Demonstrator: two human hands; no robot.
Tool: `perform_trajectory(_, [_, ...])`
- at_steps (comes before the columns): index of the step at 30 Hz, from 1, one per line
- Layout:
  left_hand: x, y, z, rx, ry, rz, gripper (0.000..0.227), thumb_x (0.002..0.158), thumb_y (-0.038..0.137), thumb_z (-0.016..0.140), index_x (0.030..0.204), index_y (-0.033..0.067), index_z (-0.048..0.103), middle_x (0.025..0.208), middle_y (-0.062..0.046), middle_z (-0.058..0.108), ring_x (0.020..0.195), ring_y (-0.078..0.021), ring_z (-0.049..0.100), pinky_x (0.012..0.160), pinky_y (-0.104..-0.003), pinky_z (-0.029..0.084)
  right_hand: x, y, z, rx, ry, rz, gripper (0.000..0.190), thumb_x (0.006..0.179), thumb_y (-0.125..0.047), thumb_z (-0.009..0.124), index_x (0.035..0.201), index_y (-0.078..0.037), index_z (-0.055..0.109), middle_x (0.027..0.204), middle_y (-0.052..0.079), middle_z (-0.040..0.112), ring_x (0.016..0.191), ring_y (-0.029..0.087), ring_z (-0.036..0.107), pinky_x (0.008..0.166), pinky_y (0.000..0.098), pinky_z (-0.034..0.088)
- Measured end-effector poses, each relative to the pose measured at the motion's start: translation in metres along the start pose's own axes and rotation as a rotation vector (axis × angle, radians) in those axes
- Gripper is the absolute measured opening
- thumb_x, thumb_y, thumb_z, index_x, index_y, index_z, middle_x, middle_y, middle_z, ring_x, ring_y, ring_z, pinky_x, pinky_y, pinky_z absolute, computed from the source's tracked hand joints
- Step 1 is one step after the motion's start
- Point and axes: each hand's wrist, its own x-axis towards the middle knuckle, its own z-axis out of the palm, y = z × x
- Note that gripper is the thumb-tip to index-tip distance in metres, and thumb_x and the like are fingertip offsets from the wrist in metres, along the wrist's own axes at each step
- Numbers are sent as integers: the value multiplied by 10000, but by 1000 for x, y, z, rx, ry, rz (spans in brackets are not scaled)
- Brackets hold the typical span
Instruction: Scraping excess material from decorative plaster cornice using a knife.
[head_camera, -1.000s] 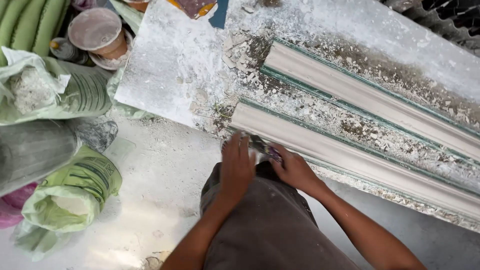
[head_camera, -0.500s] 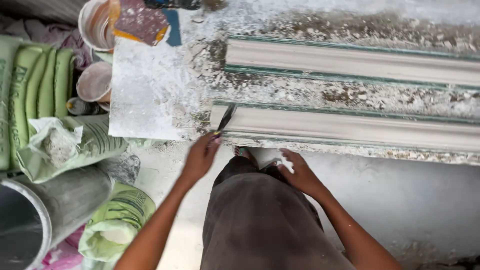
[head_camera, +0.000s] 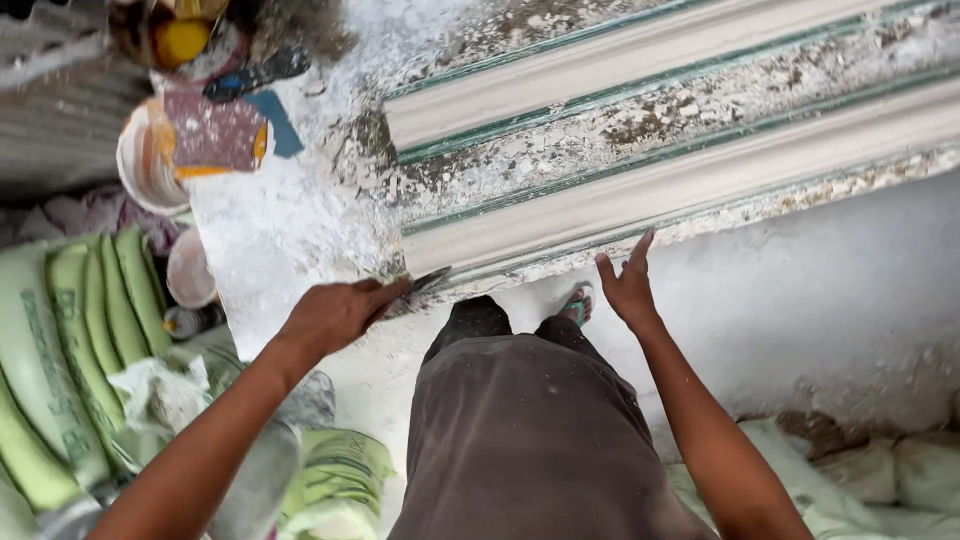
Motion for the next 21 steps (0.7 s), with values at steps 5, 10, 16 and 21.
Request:
perform_trajectory(5, [20,-27,18,113,-133,83,486,1004,288,468,1484,365,481,1116,-81,710,836,-339,722,700,-481,589,26,36,37,-94,185,-112,1186,1022,-492,650,1588,19,-258,1709,329,-28,1587,488,100,1273,480,193])
perform_trajectory(10, [38,-22,10,124,-18,256,449,996,239,495,1438,297,545,1108,-109,722,833,-327,733,702,-480,587,5,5,37,-82,274,-113,1170,986,-460,686,1587,23,-194,1715,320,-50,1592,450,124,1274,455,214])
perform_trajectory(16, [24,-29,2,106,-142,230,530,990,219,497,1510,323,507,1144,-128,701,764,-355,723,638,-496,582,7,10,40,-69,332,-81,1138,979,-402,745,1623,-52,-125,1732,282,57,1603,414,169,1266,452,252])
perform_trajectory(21, [61,-27,45,54,128,325,516,978,162,497,1476,286,550,1055,-113,754,674,-318,722,581,-458,591,9,-6,45,74,339,-43,1144,940,-375,728,1610,-117,-163,1724,247,82,1558,396,243,1151,408,414])
